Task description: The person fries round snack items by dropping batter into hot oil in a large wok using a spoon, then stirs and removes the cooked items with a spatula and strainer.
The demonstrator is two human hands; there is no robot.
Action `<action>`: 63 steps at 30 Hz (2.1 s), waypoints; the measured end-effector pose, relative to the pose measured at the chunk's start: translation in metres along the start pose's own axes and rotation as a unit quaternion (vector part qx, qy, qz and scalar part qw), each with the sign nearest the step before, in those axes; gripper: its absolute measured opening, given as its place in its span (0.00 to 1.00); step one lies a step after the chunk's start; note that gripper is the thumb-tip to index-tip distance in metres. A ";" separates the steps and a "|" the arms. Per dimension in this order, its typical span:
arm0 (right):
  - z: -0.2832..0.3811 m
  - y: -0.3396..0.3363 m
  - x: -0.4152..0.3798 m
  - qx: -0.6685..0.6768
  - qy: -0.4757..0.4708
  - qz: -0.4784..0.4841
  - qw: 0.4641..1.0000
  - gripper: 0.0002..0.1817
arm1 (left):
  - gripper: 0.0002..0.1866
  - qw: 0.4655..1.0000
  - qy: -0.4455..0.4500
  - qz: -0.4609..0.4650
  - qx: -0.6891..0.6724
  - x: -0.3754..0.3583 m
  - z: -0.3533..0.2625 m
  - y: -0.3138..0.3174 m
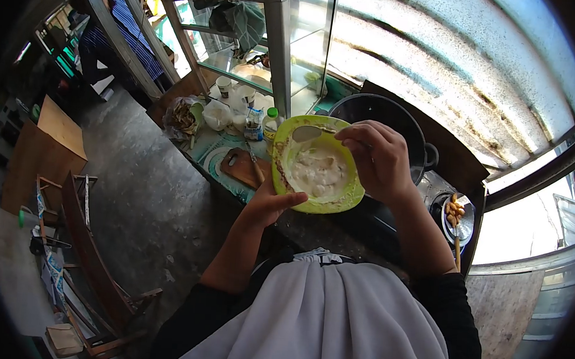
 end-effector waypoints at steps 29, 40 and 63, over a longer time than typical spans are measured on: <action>-0.055 0.015 -0.052 0.111 0.309 0.083 0.941 0.12 | 0.46 0.995 0.041 0.012 0.087 0.010 -0.015 -0.010; -0.085 0.029 -0.069 0.294 0.340 -0.044 0.892 0.13 | 0.45 0.995 0.042 0.002 0.090 0.009 -0.011 -0.010; -0.049 -0.006 -0.048 0.002 0.137 0.079 0.987 0.03 | 0.46 0.995 0.023 -0.010 0.094 0.005 -0.021 -0.003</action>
Point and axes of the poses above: each hand's wrist, its own x-axis towards the middle knuckle, its own y-axis out of the palm, z = x × y, the point moved 5 cm from there along x, towards the middle knuckle, and after that the axes turned 5 degrees about -x, right-handed, at the moved point
